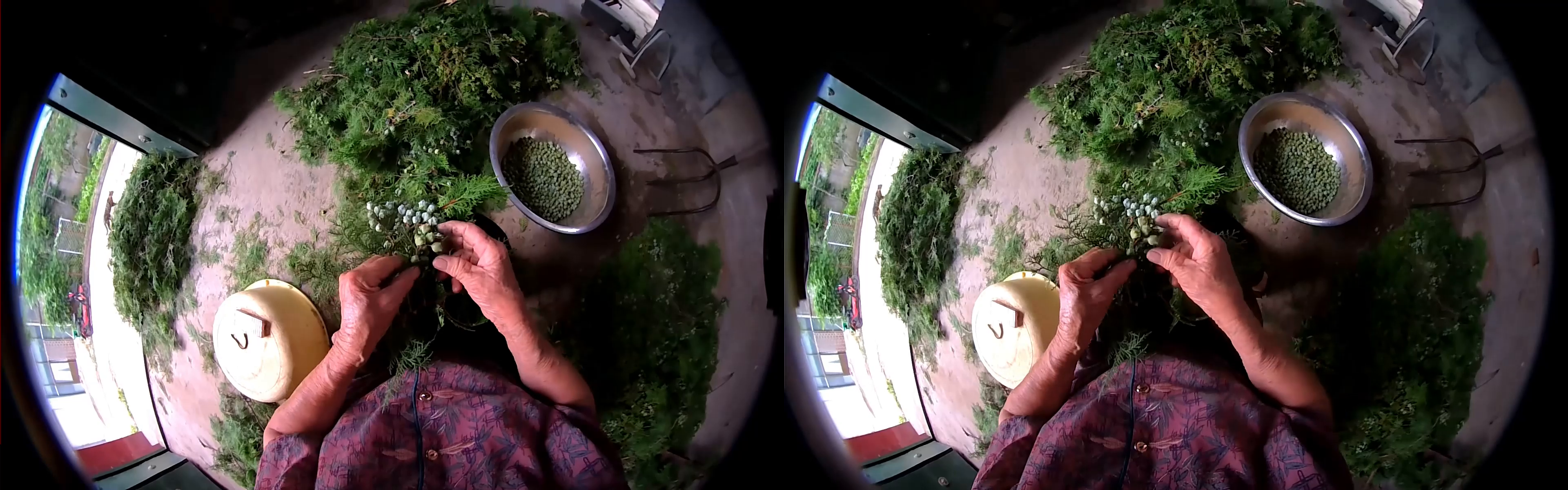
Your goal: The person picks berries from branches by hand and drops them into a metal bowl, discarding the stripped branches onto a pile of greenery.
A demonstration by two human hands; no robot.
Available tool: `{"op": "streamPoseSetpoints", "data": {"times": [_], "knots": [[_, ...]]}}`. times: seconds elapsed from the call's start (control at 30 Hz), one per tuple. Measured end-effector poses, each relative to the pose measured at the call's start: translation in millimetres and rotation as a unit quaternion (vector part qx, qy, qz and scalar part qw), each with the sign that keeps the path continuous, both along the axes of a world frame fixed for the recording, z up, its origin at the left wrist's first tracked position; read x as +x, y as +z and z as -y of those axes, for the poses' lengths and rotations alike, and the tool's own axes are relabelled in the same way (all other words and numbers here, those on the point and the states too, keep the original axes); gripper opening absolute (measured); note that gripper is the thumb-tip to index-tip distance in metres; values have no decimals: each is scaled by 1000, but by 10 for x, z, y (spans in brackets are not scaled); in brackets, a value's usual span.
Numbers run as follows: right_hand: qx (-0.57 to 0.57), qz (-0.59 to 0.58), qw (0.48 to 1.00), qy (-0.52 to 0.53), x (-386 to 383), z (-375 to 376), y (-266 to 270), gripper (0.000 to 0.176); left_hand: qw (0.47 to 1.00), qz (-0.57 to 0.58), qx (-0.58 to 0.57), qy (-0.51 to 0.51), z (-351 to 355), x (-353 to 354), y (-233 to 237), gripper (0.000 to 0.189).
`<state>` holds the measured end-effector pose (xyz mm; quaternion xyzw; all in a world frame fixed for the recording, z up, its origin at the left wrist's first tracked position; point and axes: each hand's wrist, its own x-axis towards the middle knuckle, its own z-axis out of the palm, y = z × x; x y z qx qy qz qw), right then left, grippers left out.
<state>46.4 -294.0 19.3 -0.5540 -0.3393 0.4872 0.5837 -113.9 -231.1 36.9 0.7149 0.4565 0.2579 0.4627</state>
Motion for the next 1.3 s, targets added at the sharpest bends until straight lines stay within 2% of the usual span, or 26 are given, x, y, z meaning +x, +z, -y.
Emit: {"op": "streamPoseSetpoints", "data": {"times": [0.03, 0.13, 0.17, 0.2, 0.27, 0.37, 0.47, 0.5, 0.53, 0.6, 0.67, 0.8, 0.83, 0.87, 0.93, 1.03, 1.13, 1.17, 1.27, 1.3], "knots": [[14, 38, 999, -10, -11, 1, -66, 38, 1000, 4, 8, -14, 3, -19, -22, 18], [81, 11, 994, -74, -116, -8, -16, 38, 998, 54, -16, -25, 35, -14, -47, 17], [118, 76, 988, -71, -136, -9, -61, 36, 996, 78, -32, -23, 45, -6, -47, 17], [89, 147, 983, -61, -138, 4, -29, 31, 996, 77, -35, -22, 52, 0, -42, 16], [123, 207, 965, -106, -180, -24, -54, 28, 996, 75, -43, -20, 66, 9, -26, 15], [75, 146, 982, -97, -147, 16, -33, 19, 996, 65, -55, -27, 68, -23, -24, 14], [2, -98, 979, -181, 49, 20, -61, 9, 996, 77, -41, -30, 100, -36, -19, 12], [38, -113, 972, -201, 177, 17, -100, 4, 994, 88, -54, -22, 109, -48, -29, 12], [54, -123, 974, -180, 265, 33, -108, 7, 993, 98, -66, -14, 110, -60, -43, 12], [61, -266, 952, -142, 269, 81, -25, 11, 991, 105, -81, -9, 111, -53, -41, 12], [68, -350, 932, -71, 288, 95, -100, 15, 991, 102, -83, -11, 119, -31, -9, 11], [32, -268, 961, 56, 292, 102, -120, 26, 990, 107, -82, -35, 100, -46, -51, 11], [8, -193, 981, 35, 215, 112, -13, 28, 991, 106, -79, -39, 97, -49, -52, 10], [66, -41, 997, 23, 155, 80, -78, 21, 991, 104, -76, -43, 97, -51, -55, 10], [56, 38, 997, 30, 149, 105, -79, 18, 990, 104, -80, -51, 96, -55, -80, 10], [5, -232, 971, -54, 187, 113, -113, 7, 992, 89, -54, -65, 104, -58, -77, 10], [49, -300, 948, -98, 324, 79, -55, 12, 994, 80, -20, -76, 102, -64, -56, 11], [26, -309, 943, -118, 288, 77, 17, 15, 994, 79, -11, -80, 104, -65, -57, 11], [28, -312, 950, 2, 254, 131, 6, 17, 993, 75, 10, -87, 100, -49, -70, 12], [-4, -278, 960, 42, 267, 163, -11, 23, 993, 71, 22, -93, 103, -50, -71, 12]]}}
